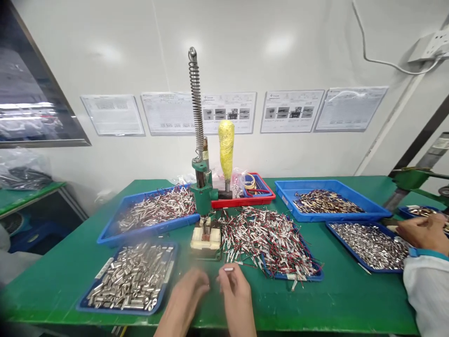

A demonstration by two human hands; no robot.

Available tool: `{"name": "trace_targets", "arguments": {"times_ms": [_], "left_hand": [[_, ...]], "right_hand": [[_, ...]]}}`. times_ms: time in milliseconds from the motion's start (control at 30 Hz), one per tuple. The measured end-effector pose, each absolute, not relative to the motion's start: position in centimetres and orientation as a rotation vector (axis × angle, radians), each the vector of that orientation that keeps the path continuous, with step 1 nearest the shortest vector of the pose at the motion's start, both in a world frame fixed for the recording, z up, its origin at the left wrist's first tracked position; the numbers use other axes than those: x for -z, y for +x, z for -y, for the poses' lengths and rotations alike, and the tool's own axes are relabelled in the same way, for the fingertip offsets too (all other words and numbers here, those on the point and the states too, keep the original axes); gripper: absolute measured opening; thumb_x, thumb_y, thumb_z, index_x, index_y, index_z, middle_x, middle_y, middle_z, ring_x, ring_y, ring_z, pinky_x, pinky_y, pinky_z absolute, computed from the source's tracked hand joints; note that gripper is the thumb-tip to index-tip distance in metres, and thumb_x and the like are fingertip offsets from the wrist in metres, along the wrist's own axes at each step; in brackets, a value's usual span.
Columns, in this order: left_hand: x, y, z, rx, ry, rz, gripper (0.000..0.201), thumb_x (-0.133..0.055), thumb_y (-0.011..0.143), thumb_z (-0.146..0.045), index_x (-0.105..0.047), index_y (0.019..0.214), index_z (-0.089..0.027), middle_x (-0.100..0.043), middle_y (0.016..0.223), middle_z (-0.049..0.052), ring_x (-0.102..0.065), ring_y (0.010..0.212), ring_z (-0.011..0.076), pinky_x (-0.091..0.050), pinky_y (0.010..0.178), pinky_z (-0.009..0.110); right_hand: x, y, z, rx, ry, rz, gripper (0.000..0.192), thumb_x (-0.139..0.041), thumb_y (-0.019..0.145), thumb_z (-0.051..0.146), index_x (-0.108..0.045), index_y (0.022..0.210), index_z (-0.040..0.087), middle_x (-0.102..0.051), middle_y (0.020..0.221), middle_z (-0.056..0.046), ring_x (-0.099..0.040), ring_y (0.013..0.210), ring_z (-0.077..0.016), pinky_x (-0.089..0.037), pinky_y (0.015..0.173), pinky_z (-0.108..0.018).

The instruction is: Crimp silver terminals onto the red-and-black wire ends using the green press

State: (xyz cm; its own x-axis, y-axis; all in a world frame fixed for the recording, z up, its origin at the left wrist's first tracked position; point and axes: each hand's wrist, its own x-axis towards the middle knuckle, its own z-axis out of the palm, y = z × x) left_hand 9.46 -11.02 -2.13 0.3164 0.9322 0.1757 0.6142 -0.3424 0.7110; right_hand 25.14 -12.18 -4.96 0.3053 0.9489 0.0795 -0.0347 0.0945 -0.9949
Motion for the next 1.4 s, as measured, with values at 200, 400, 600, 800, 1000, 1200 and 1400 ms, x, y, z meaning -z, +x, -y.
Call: {"name": "trace_targets", "arguments": {"times_ms": [200,400,600,800,1000,1200,1400], "left_hand": [[1.0,9.8,9.5,-0.892,1.755,-1.342,0.012,-0.055,0.094,-0.026,-0.065,0.087,-0.023,-0.075,0.086,0.0,-0.069,0.081,0.0181,-0.051,0.076,0.024],[0.5,10.3,8.7,-0.932,1.599,-1.329,0.014,-0.061,0.086,-0.026,-0.073,0.083,-0.021,-0.08,0.084,0.002,-0.073,0.079,0.019,-0.053,0.071,0.023],[0.9,10.0,8.7,-0.972,1.485,-1.29,0.013,-0.066,0.081,-0.025,-0.078,0.083,-0.021,-0.082,0.084,0.002,-0.075,0.079,0.0192,-0.056,0.074,0.023],[1.0,10.0,8.9,-0.988,1.471,-1.282,0.012,-0.067,0.079,-0.02,-0.078,0.081,-0.021,-0.081,0.079,0.0,-0.074,0.076,0.0178,-0.056,0.072,0.021],[0.9,9.9,8.9,-0.99,1.468,-1.31,0.01,-0.068,0.078,-0.02,-0.077,0.081,-0.021,-0.079,0.078,0.0,-0.073,0.075,0.0175,-0.055,0.072,0.021],[1.0,9.8,9.0,-1.009,1.452,-1.295,0.009,-0.069,0.077,-0.02,-0.078,0.081,-0.02,-0.079,0.078,0.0,-0.072,0.076,0.0174,-0.054,0.072,0.022],[1.0,9.8,9.1,-1.028,1.46,-1.291,0.009,-0.07,0.076,-0.017,-0.078,0.08,-0.02,-0.079,0.078,0.001,-0.072,0.075,0.0174,-0.053,0.071,0.021]], "right_hand": [[4.3,25.3,9.6,-0.914,-1.21,0.972,0.047,-0.068,0.083,0.066,-0.062,0.084,0.019,-0.064,0.074,-0.002,-0.06,0.065,-0.016,-0.05,0.058,-0.025],[4.3,24.7,9.6,-0.885,-1.26,0.965,0.049,-0.072,0.078,0.068,-0.066,0.08,0.019,-0.069,0.068,-0.004,-0.065,0.062,-0.0183,-0.053,0.055,-0.026],[4.4,24.3,10.1,-0.909,-1.283,0.995,0.049,-0.074,0.076,0.067,-0.067,0.08,0.019,-0.073,0.077,-0.007,-0.071,0.072,-0.0212,-0.06,0.066,-0.028],[4.7,24.6,10.8,-0.774,-1.375,1.164,0.041,-0.067,0.086,0.06,-0.068,0.081,0.02,-0.073,0.081,-0.007,-0.071,0.077,-0.02,-0.058,0.069,-0.025],[5.0,24.8,11.1,-0.712,-1.37,1.14,0.04,-0.067,0.086,0.06,-0.068,0.083,0.02,-0.073,0.08,-0.006,-0.071,0.074,-0.0194,-0.058,0.069,-0.025],[4.6,24.7,11.1,-0.79,-1.356,1.034,0.047,-0.071,0.08,0.066,-0.067,0.082,0.019,-0.072,0.076,-0.006,-0.068,0.067,-0.019,-0.059,0.065,-0.026],[4.7,24.7,10.9,-0.868,-1.35,1.007,0.045,-0.074,0.078,0.064,-0.067,0.083,0.02,-0.07,0.073,-0.004,-0.068,0.069,-0.0198,-0.057,0.065,-0.026]]}}
